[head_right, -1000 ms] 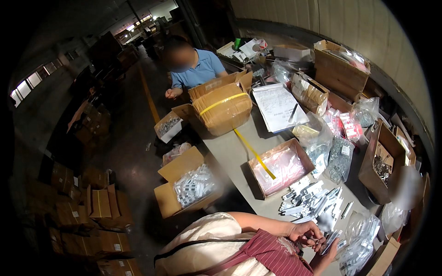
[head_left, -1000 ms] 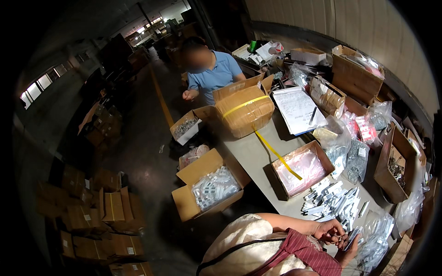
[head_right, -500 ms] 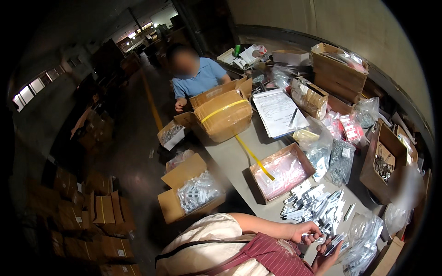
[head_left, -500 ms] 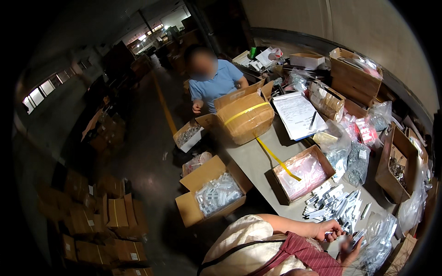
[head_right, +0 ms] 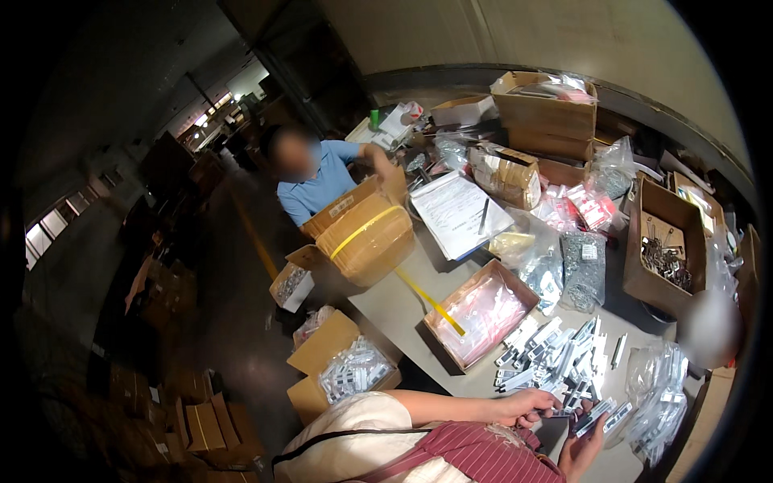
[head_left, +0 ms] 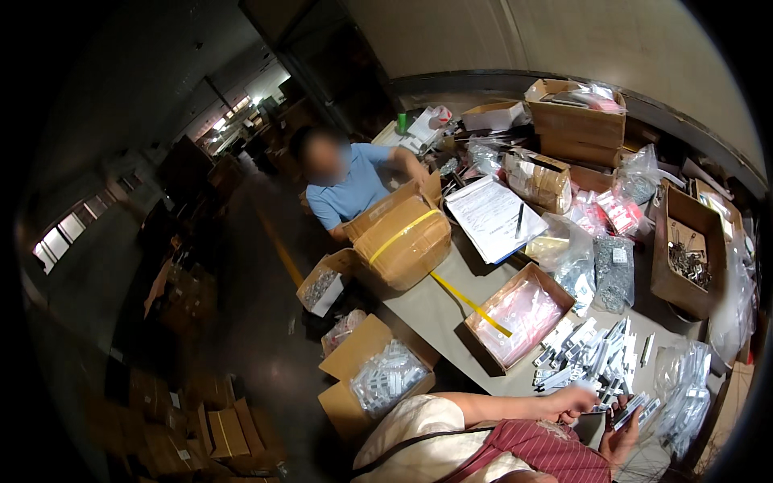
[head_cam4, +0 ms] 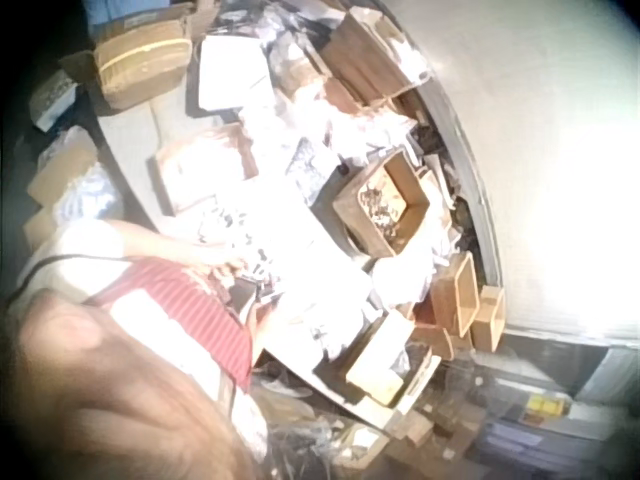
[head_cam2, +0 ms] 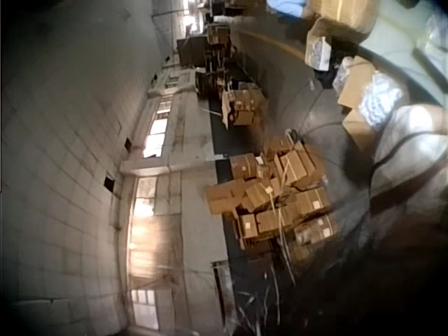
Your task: The person picks up small white rectangular items from a table, places them into clear plastic bags, and sets the bags down. The person repeats this process with multiple items throughout the clip.
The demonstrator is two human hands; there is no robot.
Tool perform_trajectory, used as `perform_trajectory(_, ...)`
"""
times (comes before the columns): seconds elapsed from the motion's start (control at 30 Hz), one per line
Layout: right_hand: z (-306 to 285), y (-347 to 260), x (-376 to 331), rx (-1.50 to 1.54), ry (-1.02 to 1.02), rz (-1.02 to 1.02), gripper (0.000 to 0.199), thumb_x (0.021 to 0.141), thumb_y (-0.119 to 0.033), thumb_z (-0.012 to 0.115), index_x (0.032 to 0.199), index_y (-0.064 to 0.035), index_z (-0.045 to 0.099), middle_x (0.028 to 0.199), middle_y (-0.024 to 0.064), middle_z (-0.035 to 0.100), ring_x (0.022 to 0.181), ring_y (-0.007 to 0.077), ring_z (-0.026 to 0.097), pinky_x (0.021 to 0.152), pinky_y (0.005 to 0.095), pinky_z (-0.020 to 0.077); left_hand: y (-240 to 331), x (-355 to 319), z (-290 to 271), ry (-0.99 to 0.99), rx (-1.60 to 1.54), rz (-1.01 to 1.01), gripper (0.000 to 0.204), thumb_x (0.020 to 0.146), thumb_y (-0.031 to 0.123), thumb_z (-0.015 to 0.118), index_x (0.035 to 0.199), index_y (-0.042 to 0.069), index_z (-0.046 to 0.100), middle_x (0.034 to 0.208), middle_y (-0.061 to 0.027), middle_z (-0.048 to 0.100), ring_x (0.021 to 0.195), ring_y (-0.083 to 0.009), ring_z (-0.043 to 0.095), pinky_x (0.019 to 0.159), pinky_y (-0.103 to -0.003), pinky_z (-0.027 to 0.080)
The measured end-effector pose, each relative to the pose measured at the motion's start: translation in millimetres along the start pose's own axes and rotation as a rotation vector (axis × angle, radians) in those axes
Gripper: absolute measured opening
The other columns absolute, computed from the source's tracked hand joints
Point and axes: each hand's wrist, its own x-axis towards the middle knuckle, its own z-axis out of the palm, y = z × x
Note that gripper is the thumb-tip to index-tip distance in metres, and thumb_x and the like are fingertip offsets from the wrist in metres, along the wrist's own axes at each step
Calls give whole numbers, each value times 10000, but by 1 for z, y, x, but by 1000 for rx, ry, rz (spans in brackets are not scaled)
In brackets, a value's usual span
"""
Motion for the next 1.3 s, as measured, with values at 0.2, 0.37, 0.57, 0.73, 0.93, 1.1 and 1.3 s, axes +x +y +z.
perform_trajectory(0.2,26,7,-5,-143,-190,-62,392,1027,-334,457,1239,-12,529,1076,83,633,925,148,575,759,281,463,13,-3,37,-32,320,-149,529,985,506,502,956,-9,620,563,42,372,387,-22,216,352,-210,143)
perform_trajectory(0.37,40,8,-10,-210,-325,-75,363,1026,-263,465,1267,5,505,1109,106,613,983,165,583,802,289,467,13,-5,31,-82,157,-143,534,978,498,527,879,-24,582,546,63,332,382,-15,203,350,-209,124)
perform_trajectory(0.57,36,7,-8,-398,-196,-163,366,948,-153,601,1267,2,512,1182,120,612,1082,176,570,966,309,415,19,-6,21,-2,178,-163,418,968,481,559,826,89,543,554,101,282,415,4,176,373,-202,116)
perform_trajectory(0.73,35,6,-10,-467,-153,-166,401,932,-162,643,1273,0,508,1103,112,655,1008,175,608,895,308,460,18,-4,6,-49,164,-187,378,978,451,557,836,101,541,564,106,296,412,4,176,373,-202,116)
perform_trajectory(0.93,36,7,-5,-550,-166,-150,431,933,-147,645,1302,1,479,1102,113,658,998,174,618,842,308,495,27,-13,9,-52,14,-142,266,985,358,577,880,117,538,580,110,345,396,16,196,365,-191,130)
perform_trajectory(1.1,40,9,-2,-519,-172,-137,449,926,-117,649,1309,24,461,1082,119,661,1006,181,615,876,323,492,23,-6,-1,-37,-61,-147,243,982,338,589,865,138,517,520,117,297,368,13,205,349,-195,120)
perform_trajectory(1.3,20,21,10,-503,-138,-166,492,923,-99,652,1355,12,444,1134,100,633,1015,168,605,902,315,472,28,-7,-2,-134,-64,-212,384,989,415,551,757,112,501,498,103,275,360,-8,200,344,-206,116)
